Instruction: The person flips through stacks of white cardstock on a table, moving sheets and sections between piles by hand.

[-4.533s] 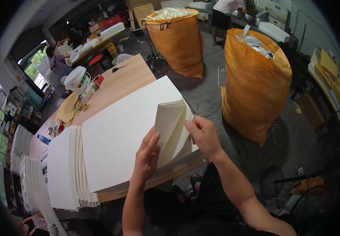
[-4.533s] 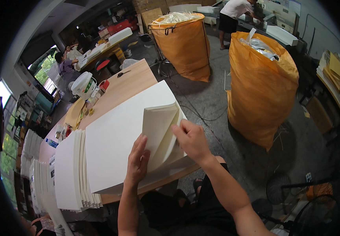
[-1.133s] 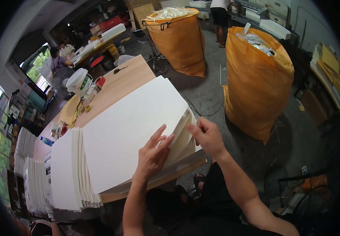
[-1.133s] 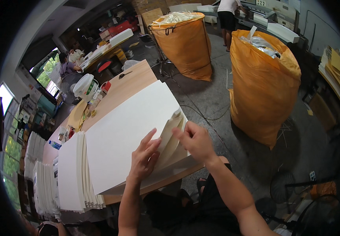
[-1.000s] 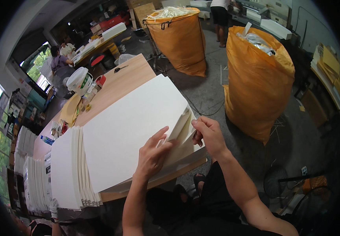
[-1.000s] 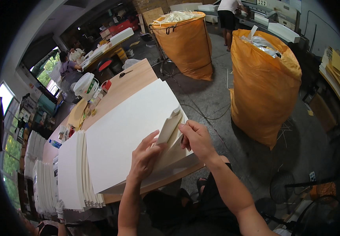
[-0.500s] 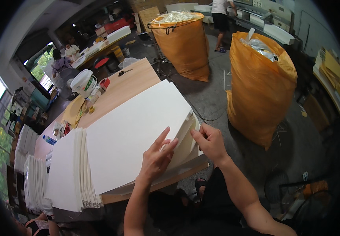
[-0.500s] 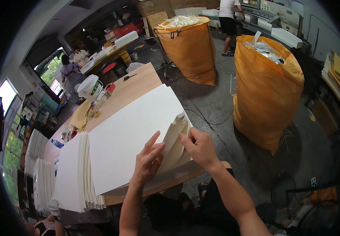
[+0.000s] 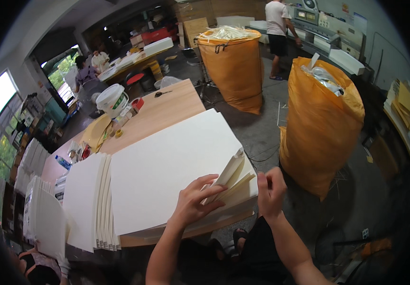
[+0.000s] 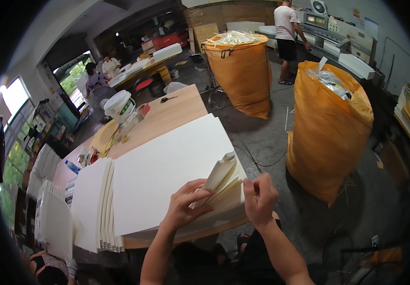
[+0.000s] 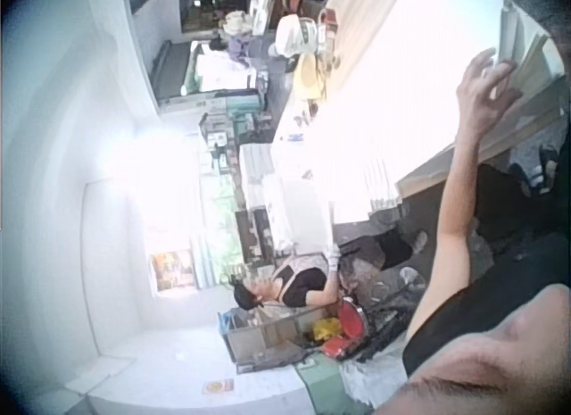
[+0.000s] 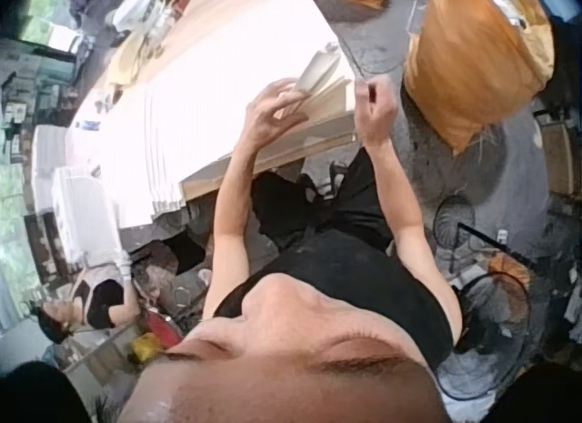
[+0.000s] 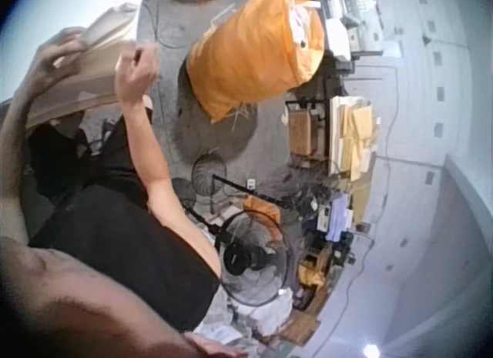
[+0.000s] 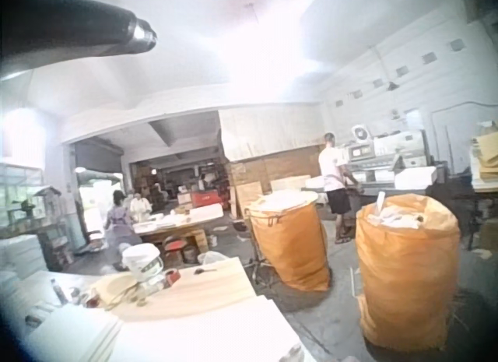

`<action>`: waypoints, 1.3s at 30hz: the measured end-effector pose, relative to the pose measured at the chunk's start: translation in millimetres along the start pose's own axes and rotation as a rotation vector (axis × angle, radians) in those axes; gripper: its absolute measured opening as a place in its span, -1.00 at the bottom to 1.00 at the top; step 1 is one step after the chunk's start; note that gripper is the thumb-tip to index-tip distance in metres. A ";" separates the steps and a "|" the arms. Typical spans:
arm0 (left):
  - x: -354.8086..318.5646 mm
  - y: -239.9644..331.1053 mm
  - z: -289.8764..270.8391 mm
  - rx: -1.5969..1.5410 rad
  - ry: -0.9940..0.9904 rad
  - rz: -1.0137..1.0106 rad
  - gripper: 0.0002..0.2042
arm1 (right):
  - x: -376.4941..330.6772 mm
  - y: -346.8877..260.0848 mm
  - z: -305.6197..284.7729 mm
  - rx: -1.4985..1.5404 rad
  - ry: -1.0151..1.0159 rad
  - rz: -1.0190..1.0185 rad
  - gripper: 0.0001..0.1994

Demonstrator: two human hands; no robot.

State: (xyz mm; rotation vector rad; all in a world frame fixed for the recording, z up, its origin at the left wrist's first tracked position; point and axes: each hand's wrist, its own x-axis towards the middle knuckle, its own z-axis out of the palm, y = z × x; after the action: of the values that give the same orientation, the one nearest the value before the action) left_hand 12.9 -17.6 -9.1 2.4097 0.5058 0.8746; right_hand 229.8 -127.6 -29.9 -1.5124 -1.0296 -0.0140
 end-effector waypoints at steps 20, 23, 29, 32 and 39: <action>-12.7 -29.2 22.2 0.300 0.063 0.242 -0.45 | -36.3 14.7 10.8 -0.319 -0.700 -0.466 -0.46; -11.7 -30.7 22.3 0.279 0.050 0.235 -0.46 | -33.6 20.8 7.4 -0.268 -0.707 -0.419 -0.56; -11.6 -36.3 22.9 0.261 -0.003 0.191 -0.47 | -26.7 19.7 -22.8 -0.131 -0.449 -0.160 -0.71; -12.0 -32.2 20.9 0.254 -0.040 0.169 -0.43 | -31.5 42.8 -26.2 -0.124 -0.294 0.075 -0.68; -13.3 -21.7 19.4 0.233 -0.044 0.087 -0.27 | 3.7 5.9 -44.8 -0.468 -0.771 0.005 -0.61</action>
State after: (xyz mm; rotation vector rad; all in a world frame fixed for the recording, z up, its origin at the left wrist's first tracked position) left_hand 12.8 -13.7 -40.9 2.6741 0.5142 0.8367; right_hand 259.6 -160.7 -21.1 -2.0060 -1.7171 0.3826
